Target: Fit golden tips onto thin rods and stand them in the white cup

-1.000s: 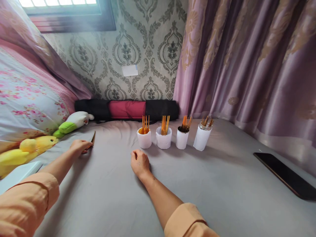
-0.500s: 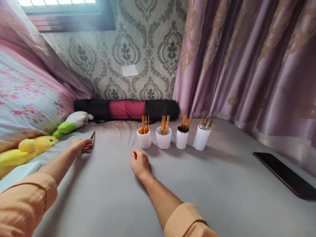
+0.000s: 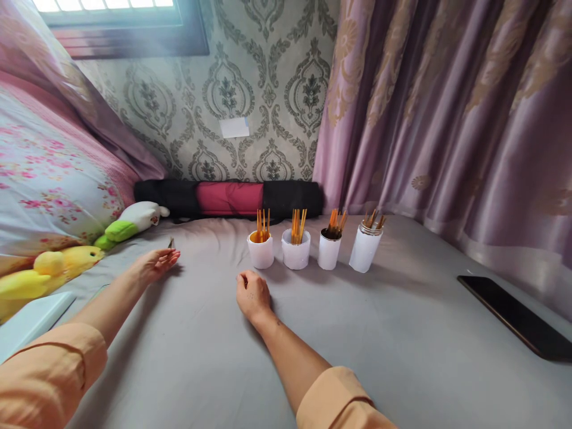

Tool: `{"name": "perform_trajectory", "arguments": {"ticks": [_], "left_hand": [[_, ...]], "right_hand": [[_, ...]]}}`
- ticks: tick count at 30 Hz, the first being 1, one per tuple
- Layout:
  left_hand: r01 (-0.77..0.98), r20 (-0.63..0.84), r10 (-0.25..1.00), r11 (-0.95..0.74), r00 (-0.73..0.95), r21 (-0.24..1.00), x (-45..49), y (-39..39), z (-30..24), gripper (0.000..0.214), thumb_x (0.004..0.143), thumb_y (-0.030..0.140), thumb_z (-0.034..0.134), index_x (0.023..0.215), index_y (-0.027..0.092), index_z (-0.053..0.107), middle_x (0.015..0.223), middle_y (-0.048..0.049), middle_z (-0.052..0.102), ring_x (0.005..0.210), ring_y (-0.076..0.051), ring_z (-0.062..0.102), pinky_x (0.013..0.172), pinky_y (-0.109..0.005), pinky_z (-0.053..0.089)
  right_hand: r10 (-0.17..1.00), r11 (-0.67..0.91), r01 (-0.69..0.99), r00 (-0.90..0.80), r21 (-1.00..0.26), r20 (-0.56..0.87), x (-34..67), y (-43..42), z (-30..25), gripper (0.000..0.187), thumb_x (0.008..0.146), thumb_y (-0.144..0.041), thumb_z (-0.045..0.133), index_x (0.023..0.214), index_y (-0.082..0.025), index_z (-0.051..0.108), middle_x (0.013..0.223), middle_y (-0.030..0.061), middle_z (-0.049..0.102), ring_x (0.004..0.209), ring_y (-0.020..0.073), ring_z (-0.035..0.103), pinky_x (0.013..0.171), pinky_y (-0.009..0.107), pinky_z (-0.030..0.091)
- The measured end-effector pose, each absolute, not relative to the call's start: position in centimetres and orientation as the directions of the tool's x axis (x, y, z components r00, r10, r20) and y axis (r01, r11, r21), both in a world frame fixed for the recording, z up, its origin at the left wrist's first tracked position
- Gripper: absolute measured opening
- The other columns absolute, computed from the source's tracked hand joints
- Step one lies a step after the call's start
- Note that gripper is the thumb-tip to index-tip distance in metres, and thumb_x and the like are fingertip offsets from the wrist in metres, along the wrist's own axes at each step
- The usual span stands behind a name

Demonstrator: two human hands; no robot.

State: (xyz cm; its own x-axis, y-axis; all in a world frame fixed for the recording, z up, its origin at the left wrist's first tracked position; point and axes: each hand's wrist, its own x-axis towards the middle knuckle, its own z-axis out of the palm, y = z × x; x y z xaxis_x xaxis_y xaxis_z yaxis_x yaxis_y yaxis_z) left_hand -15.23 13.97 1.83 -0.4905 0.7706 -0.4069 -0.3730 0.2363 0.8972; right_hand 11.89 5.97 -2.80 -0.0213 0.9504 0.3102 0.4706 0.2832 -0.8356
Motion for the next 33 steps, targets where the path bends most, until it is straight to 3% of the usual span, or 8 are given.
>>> {"name": "perform_trajectory", "arguments": {"ticks": [11,33], "left_hand": [[-0.490,-0.393,0.827,0.168,-0.402,0.855,-13.7,12.4,0.9,0.013,0.070,-0.003,0.046,0.072,0.007,0.055,0.066,-0.0049,0.057,0.051,-0.007,0.056,0.045,-0.013,0.049],[-0.491,-0.237,0.918,0.055,-0.317,0.870,-10.7,8.9,0.0,0.022,0.069,-0.007,0.048,0.078,0.008,0.062,0.074,-0.0064,0.062,0.061,-0.008,0.060,0.055,-0.014,0.052]], "right_hand": [[0.949,0.287,0.462,-0.020,-0.839,0.314,11.9,6.1,-3.1,0.022,0.080,-0.029,0.043,0.079,-0.019,0.062,0.076,0.0029,0.065,0.067,0.0113,0.055,0.060,0.019,0.038],[0.946,0.295,0.467,-0.023,-0.834,0.322,12.0,5.9,-2.8,0.022,0.080,-0.027,0.043,0.079,-0.018,0.063,0.076,0.0032,0.065,0.067,0.0117,0.056,0.061,0.020,0.039]]}}
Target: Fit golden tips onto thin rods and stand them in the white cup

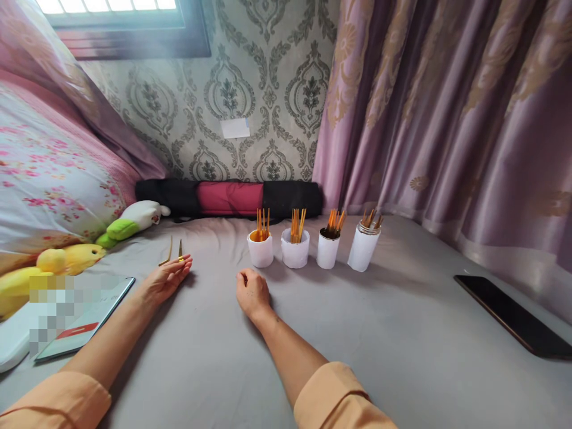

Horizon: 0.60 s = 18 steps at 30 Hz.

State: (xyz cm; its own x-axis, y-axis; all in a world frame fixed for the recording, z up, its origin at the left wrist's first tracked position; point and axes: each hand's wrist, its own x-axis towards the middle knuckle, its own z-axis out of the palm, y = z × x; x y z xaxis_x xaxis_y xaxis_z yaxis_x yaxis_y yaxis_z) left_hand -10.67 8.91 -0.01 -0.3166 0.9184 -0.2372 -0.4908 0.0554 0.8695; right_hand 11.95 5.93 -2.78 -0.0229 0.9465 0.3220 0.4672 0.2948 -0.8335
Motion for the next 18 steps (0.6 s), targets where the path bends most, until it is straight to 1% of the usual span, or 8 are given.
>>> {"name": "perform_trajectory", "arguments": {"ticks": [8,14,18], "left_hand": [[-0.490,-0.219,0.941,0.068,-0.258,0.869,-8.5,7.2,0.0,0.024,0.067,-0.007,0.050,0.080,0.009,0.063,0.076,-0.0080,0.064,0.065,-0.011,0.061,0.057,-0.016,0.053],[-0.525,-0.214,0.957,0.081,-0.197,0.848,-6.7,5.7,0.2,0.024,0.067,-0.005,0.052,0.084,0.008,0.063,0.076,-0.0093,0.063,0.067,-0.011,0.062,0.061,-0.017,0.053],[-0.522,-0.215,0.959,0.090,-0.184,0.848,-5.9,5.1,0.1,0.024,0.066,-0.004,0.053,0.084,0.009,0.063,0.078,-0.0100,0.064,0.069,-0.012,0.062,0.063,-0.018,0.052]], "right_hand": [[0.946,0.301,0.463,-0.036,-0.833,0.322,12.1,6.0,-2.8,0.024,0.080,-0.029,0.041,0.079,-0.018,0.062,0.075,0.0034,0.065,0.066,0.0120,0.056,0.060,0.020,0.039],[0.952,0.291,0.457,-0.049,-0.840,0.303,12.0,6.4,-3.1,0.027,0.079,-0.033,0.039,0.079,-0.017,0.062,0.069,0.0030,0.064,0.059,0.0118,0.055,0.056,0.021,0.040],[0.953,0.289,0.445,-0.054,-0.847,0.297,12.0,6.4,-3.0,0.027,0.079,-0.033,0.040,0.079,-0.018,0.061,0.067,0.0022,0.063,0.057,0.0119,0.055,0.055,0.021,0.040]]}}
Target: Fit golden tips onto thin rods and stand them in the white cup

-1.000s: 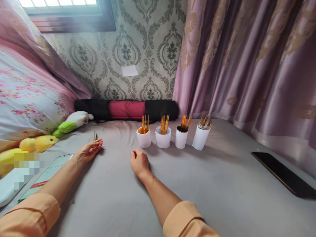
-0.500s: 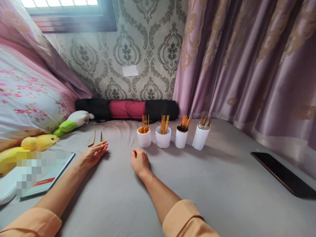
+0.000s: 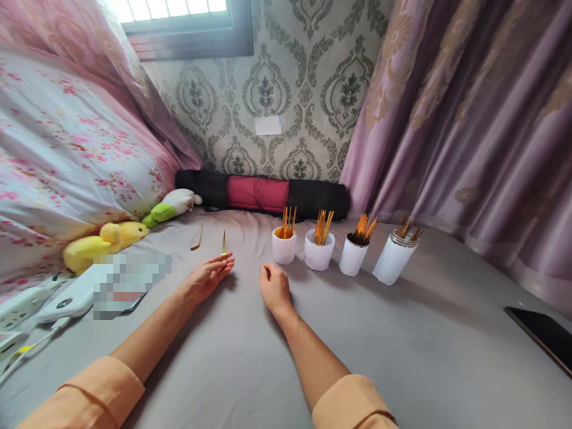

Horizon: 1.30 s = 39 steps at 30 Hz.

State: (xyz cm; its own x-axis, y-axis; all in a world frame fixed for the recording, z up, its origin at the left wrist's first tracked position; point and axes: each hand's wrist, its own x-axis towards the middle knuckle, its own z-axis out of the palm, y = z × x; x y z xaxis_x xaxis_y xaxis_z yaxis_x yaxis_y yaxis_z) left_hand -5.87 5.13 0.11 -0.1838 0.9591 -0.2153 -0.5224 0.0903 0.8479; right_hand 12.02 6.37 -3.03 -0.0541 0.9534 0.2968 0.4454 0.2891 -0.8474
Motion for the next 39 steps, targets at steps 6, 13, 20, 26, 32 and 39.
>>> {"name": "perform_trajectory", "arguments": {"ticks": [6,13,20,26,32,39], "left_hand": [[-0.518,-0.215,0.963,0.101,-0.165,0.850,-4.7,3.8,0.3,0.027,0.064,-0.004,0.053,0.084,0.010,0.064,0.081,-0.0104,0.064,0.069,-0.012,0.062,0.063,-0.018,0.052],[-0.502,-0.217,0.963,0.110,-0.159,0.858,-3.2,2.0,0.9,0.025,0.065,-0.002,0.054,0.084,0.011,0.065,0.081,-0.0113,0.064,0.068,-0.013,0.061,0.064,-0.020,0.052],[-0.478,-0.232,0.959,0.131,-0.160,0.869,-1.9,0.7,0.5,0.024,0.067,0.002,0.057,0.089,0.008,0.063,0.080,-0.0116,0.063,0.066,-0.012,0.060,0.064,-0.021,0.051],[-0.470,-0.236,0.964,0.153,-0.125,0.870,-0.9,-0.9,0.7,0.027,0.068,0.005,0.058,0.095,0.007,0.061,0.082,-0.0118,0.063,0.067,-0.012,0.059,0.066,-0.023,0.051],[-0.463,-0.237,0.967,0.168,-0.096,0.870,-0.4,-1.9,0.5,0.028,0.067,0.009,0.062,0.095,0.008,0.063,0.080,-0.0097,0.063,0.067,-0.011,0.058,0.067,-0.023,0.049],[-0.402,-0.172,0.984,0.139,-0.047,0.905,-0.1,-3.1,0.9,0.034,0.066,0.021,0.066,0.097,0.010,0.063,0.082,-0.0089,0.063,0.070,-0.012,0.057,0.069,-0.024,0.047]], "right_hand": [[0.955,0.288,0.421,-0.059,-0.860,0.290,12.1,6.3,-2.9,0.027,0.079,-0.034,0.040,0.079,-0.017,0.061,0.068,0.0029,0.064,0.058,0.0120,0.056,0.056,0.022,0.041],[0.956,0.289,0.373,-0.068,-0.882,0.284,12.0,6.4,-3.1,0.026,0.079,-0.033,0.040,0.083,-0.018,0.061,0.071,0.0029,0.065,0.058,0.0117,0.057,0.057,0.023,0.042],[0.955,0.296,0.347,-0.081,-0.890,0.286,12.1,6.7,-3.2,0.028,0.079,-0.035,0.040,0.081,-0.017,0.061,0.069,0.0033,0.064,0.056,0.0112,0.056,0.056,0.022,0.043],[0.959,0.282,0.293,-0.123,-0.914,0.257,12.3,6.6,-2.9,0.030,0.079,-0.038,0.041,0.081,-0.017,0.062,0.068,0.0033,0.064,0.056,0.0113,0.057,0.054,0.022,0.043],[0.973,0.204,0.169,-0.146,-0.964,0.181,12.4,6.4,-2.4,0.031,0.077,-0.041,0.043,0.080,-0.016,0.061,0.068,0.0033,0.062,0.051,0.0094,0.054,0.049,0.021,0.042],[0.979,0.004,0.004,-0.204,-1.000,0.003,12.5,5.7,-0.2,0.026,0.077,-0.035,0.046,0.080,-0.013,0.059,0.069,0.0046,0.061,0.050,0.0071,0.054,0.046,0.018,0.041]]}}
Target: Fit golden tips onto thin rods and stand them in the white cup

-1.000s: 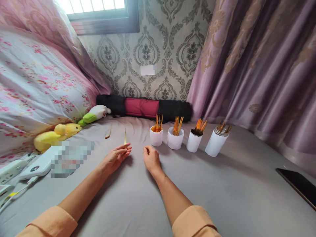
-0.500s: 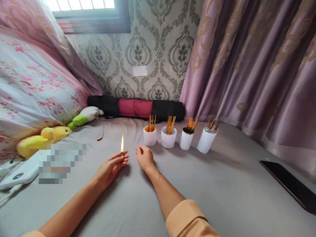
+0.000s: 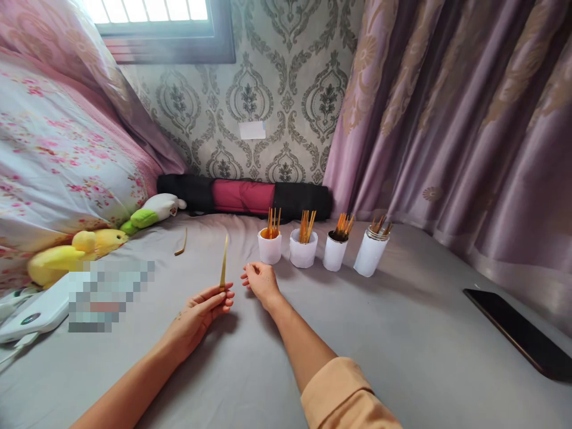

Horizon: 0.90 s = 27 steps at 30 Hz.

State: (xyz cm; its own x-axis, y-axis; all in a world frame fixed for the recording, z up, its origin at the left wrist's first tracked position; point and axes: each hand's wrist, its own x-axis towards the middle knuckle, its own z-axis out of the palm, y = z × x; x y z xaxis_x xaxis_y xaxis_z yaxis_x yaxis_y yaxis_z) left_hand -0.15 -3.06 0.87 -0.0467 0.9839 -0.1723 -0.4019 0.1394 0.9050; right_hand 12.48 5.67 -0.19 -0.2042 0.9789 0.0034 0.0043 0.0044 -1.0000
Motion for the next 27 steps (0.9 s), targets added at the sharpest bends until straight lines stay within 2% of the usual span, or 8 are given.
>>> {"name": "perform_trajectory", "arguments": {"ticks": [10,27], "left_hand": [[-0.204,-0.058,0.998,0.064,0.036,0.977,0.2,-3.8,0.9,0.033,0.071,0.032,0.060,0.100,0.016,0.064,0.085,-0.0078,0.062,0.073,-0.014,0.055,0.071,-0.028,0.046],[-0.096,-0.088,0.995,0.092,0.036,0.991,1.5,-4.5,2.6,0.030,0.068,0.031,0.060,0.092,0.014,0.067,0.077,-0.0061,0.061,0.066,-0.013,0.055,0.065,-0.026,0.046]], "right_hand": [[0.955,-0.101,-0.021,-0.282,-0.995,-0.091,13.0,4.9,3.3,0.025,0.080,-0.033,0.047,0.077,-0.011,0.058,0.073,0.0068,0.061,0.055,0.0089,0.057,0.046,0.019,0.044],[0.947,-0.062,-0.009,-0.317,-0.998,-0.056,13.3,4.7,5.0,0.021,0.080,-0.029,0.047,0.074,-0.012,0.058,0.074,0.0053,0.060,0.058,0.0087,0.057,0.045,0.018,0.044]]}}
